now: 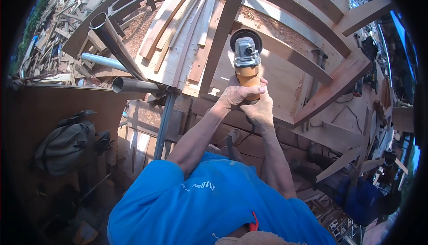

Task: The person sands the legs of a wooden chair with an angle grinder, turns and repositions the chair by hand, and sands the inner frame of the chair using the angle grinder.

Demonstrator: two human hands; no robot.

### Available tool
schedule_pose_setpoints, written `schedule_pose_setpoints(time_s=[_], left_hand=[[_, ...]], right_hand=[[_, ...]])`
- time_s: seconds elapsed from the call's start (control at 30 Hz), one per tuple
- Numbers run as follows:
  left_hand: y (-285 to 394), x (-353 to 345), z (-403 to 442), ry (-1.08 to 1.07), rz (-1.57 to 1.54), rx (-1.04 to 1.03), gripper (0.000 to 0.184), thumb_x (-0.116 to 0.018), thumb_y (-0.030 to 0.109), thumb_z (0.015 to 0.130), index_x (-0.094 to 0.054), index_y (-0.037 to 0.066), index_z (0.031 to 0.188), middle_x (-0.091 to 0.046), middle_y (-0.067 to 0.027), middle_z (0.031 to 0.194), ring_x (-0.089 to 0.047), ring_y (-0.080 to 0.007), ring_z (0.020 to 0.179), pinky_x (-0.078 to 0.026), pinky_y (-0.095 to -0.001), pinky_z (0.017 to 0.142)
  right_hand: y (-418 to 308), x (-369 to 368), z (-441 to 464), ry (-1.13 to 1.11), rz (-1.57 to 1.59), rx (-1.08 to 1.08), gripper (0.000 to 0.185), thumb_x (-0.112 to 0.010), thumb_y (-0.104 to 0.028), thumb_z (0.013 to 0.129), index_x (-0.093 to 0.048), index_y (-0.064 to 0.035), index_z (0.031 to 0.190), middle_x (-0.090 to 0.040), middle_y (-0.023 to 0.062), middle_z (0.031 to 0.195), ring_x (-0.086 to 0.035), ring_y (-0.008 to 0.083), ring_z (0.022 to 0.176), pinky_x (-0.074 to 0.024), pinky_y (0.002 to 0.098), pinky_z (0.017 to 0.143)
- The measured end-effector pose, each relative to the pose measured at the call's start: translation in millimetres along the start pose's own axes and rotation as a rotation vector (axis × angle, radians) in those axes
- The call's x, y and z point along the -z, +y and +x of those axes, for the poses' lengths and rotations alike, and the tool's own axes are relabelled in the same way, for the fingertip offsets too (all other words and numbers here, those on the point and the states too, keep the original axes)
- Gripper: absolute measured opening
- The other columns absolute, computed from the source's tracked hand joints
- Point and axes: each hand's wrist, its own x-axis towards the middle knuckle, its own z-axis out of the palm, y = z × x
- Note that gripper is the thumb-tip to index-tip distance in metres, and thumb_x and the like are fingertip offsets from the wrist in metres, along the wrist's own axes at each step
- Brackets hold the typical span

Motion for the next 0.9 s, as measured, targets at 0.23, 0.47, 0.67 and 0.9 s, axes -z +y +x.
schedule_pose_setpoints(time_s=[0.23, 0.47, 0.67, 0.9], left_hand=[[28, -9, 18, -0.053, 0.051, -0.037, 0.042, -0.085, 0.020, 0.076, -0.072, 0.002, 0.111, -0.074, -0.0070, 0.106, -0.071, -0.0149, 0.096, -0.058, -0.0302, 0.088], [25, -1, 11, 0.015, 0.074, -0.048, 0.042, -0.088, 0.025, 0.074, -0.075, 0.003, 0.107, -0.075, -0.0066, 0.101, -0.072, -0.0146, 0.094, -0.058, -0.0300, 0.087], [-9, -5, 15, 0.047, -0.002, -0.033, 0.042, -0.090, 0.019, 0.071, -0.074, 0.001, 0.105, -0.076, -0.0073, 0.101, -0.072, -0.0144, 0.095, -0.057, -0.0305, 0.090], [-14, -25, 21, -0.012, 0.168, -0.064, 0.042, -0.089, 0.021, 0.072, -0.074, 0.001, 0.106, -0.076, -0.0069, 0.100, -0.072, -0.0149, 0.093, -0.057, -0.0310, 0.088]], right_hand=[[-27, 7, 18, 0.080, 0.010, 0.025, 0.080, -0.088, -0.018, 0.074, -0.046, -0.0036, 0.141, -0.073, 0.0175, 0.115, -0.073, 0.0259, 0.109, -0.0571, 0.0372, 0.094], [-14, 0, 20, 0.020, 0.036, 0.039, 0.084, -0.087, -0.016, 0.073, -0.044, -0.0043, 0.144, -0.073, 0.0185, 0.116, -0.073, 0.0278, 0.110, -0.0571, 0.0378, 0.094], [29, 2, 17, 0.005, 0.048, 0.091, 0.086, -0.082, -0.007, 0.068, -0.045, -0.0041, 0.146, -0.074, 0.0181, 0.115, -0.074, 0.0262, 0.106, -0.0574, 0.0359, 0.092], [65, 8, 17, 0.127, 0.171, 0.199, 0.076, -0.082, -0.007, 0.070, -0.050, -0.0031, 0.139, -0.074, 0.0149, 0.109, -0.073, 0.0246, 0.104, -0.0574, 0.0373, 0.091]])
